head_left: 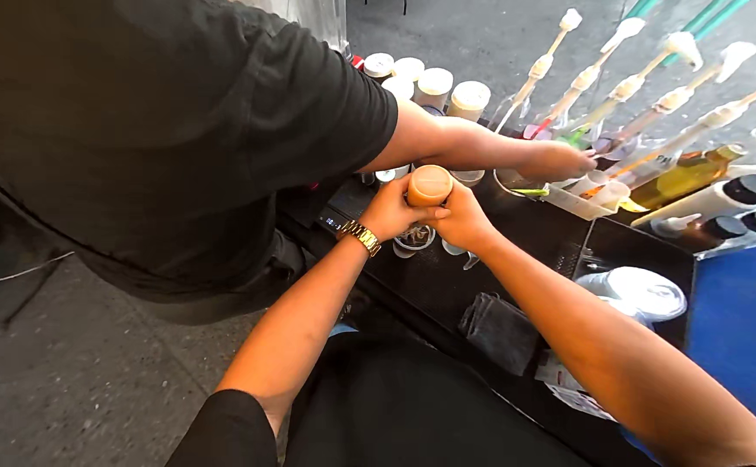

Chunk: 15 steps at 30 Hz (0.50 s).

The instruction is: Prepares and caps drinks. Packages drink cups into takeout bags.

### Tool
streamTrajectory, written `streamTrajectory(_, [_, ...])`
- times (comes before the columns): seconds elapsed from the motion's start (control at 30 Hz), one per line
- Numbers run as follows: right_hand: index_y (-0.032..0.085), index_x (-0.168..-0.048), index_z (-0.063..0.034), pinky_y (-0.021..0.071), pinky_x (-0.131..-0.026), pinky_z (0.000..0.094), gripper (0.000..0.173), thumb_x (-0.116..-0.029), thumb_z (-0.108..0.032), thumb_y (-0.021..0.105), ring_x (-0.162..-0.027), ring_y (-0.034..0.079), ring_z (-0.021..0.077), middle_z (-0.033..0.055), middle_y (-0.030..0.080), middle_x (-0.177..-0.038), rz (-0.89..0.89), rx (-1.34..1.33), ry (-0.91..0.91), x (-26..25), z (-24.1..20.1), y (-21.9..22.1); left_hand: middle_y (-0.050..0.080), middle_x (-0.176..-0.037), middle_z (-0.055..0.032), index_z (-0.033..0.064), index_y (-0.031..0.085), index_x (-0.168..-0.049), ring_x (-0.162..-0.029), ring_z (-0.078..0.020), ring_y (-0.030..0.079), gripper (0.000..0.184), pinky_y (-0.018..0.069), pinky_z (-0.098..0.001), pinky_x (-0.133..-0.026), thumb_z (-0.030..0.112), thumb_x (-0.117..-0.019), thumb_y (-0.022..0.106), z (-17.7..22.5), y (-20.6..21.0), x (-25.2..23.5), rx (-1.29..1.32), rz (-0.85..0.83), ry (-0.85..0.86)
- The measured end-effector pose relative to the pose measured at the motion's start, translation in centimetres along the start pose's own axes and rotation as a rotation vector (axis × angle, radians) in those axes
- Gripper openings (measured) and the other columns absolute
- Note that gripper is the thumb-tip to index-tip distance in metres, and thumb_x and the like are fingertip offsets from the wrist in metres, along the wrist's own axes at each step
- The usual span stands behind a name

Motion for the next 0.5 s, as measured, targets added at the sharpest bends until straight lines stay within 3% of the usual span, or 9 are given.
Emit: streamTrajectory(0.5, [0.06, -0.124, 0.0015, 0.0576, -0.096, 0.0335, 0.054, -0.076, -0.003, 0.084, -0.102, 0.072, 0.0126, 0.0108, 0.074, -0.108, 0.017, 0.067, 0.031, 0.54, -0.1, -0.52, 0.073, -0.111, -0.0142, -0.0029, 0.064, -0.124, -0.103, -0.0165, 0.071, 0.048, 0.0577, -0.0349, -0.096, 0.011, -0.0827, 0.085, 0.1, 0.58, 0.35, -0.004, 0.008, -0.031])
Point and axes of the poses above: each hand's wrist, its own x-axis away from the middle knuckle, its own y-axis out of the palm, z = x × y, the point moved 4 cm from there along -x, towards the middle knuckle
